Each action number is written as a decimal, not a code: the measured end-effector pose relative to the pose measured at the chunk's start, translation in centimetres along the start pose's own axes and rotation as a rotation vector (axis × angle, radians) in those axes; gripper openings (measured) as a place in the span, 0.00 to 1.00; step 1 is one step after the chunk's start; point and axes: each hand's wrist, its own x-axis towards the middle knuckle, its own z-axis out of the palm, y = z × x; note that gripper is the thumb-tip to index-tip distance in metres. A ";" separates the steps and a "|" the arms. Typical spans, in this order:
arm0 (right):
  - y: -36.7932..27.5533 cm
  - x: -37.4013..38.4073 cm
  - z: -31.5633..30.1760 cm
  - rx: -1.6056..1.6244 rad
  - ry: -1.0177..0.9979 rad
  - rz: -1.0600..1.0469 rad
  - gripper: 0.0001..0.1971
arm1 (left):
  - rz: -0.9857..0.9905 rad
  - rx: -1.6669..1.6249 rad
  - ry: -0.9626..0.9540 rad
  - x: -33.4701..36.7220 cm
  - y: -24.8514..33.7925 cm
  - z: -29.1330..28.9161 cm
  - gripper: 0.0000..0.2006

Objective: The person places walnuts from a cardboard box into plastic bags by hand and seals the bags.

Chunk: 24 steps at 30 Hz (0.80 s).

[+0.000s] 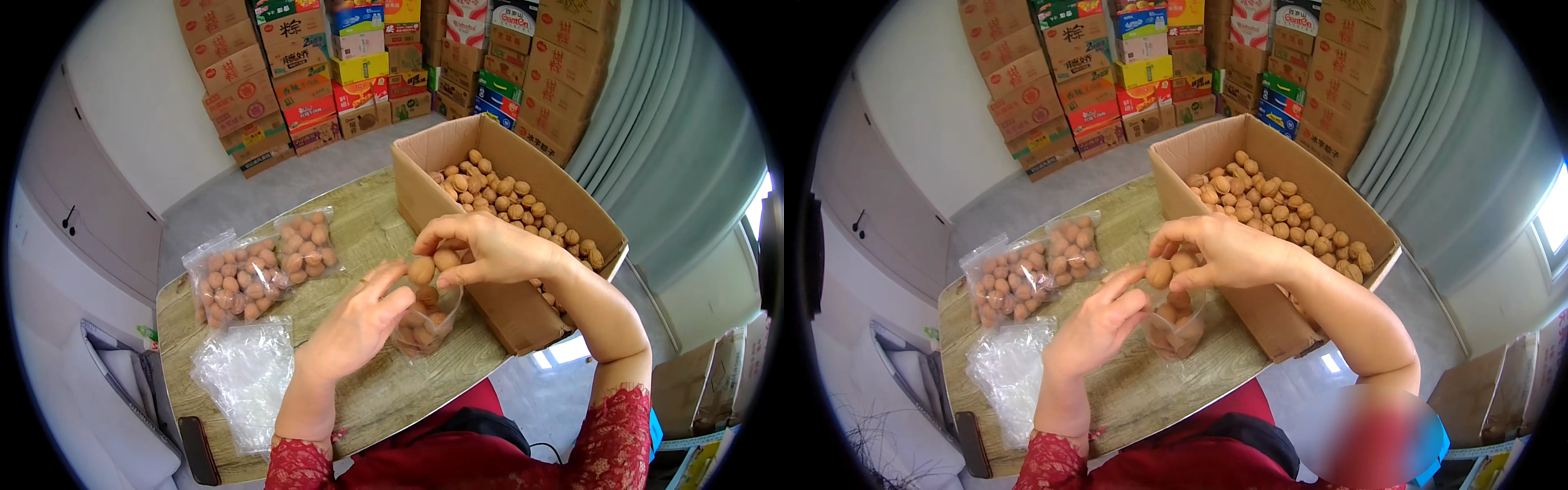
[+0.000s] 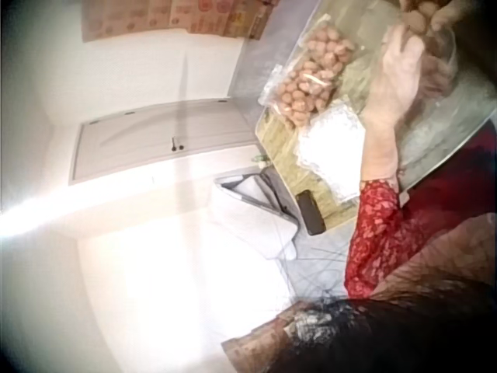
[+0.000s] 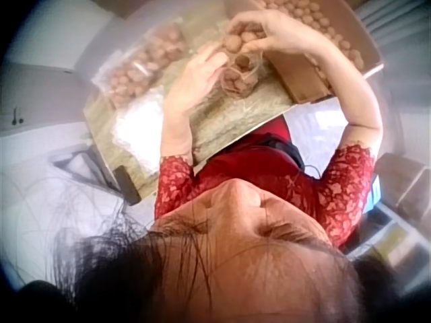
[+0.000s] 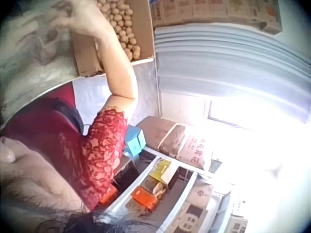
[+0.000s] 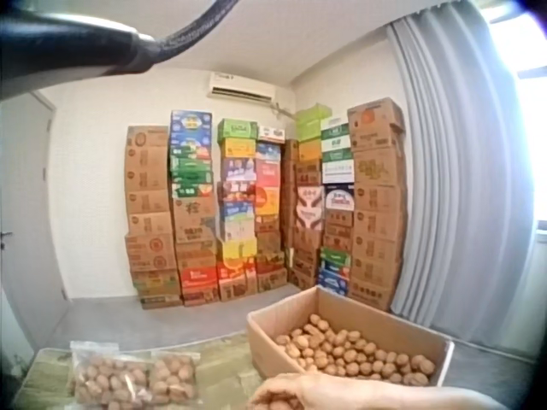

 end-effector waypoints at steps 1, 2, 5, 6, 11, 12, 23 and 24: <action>-0.1 0.0 -0.1 -0.024 0.004 -0.028 0.22 | 0.006 0.007 0.002 0.0 0.0 0.1 0.07; -0.2 0.0 -0.1 -0.048 0.011 -0.058 0.21 | 0.014 0.016 0.003 0.1 0.0 0.1 0.07; 0.0 -0.2 -0.3 0.055 0.046 -0.074 0.18 | 0.009 0.019 -0.004 0.2 0.2 0.0 0.07; 0.1 -0.3 -0.4 0.117 0.060 -0.067 0.17 | 0.004 0.020 -0.005 0.2 0.1 0.1 0.07; 0.8 0.0 -2.3 0.445 0.217 -0.065 0.10 | 0.017 0.023 0.002 0.1 -0.1 0.0 0.06; 1.3 0.0 -3.1 0.384 0.277 -0.013 0.11 | 0.008 0.010 0.002 0.1 -0.1 0.0 0.06; 15.5 -2.9 -7.2 -0.763 0.032 0.861 0.46 | -0.011 -0.052 -0.079 0.0 0.5 -0.6 0.06; 16.1 -2.9 -7.0 -0.742 0.066 0.836 0.47 | 0.008 -0.021 -0.070 0.0 0.5 -0.6 0.06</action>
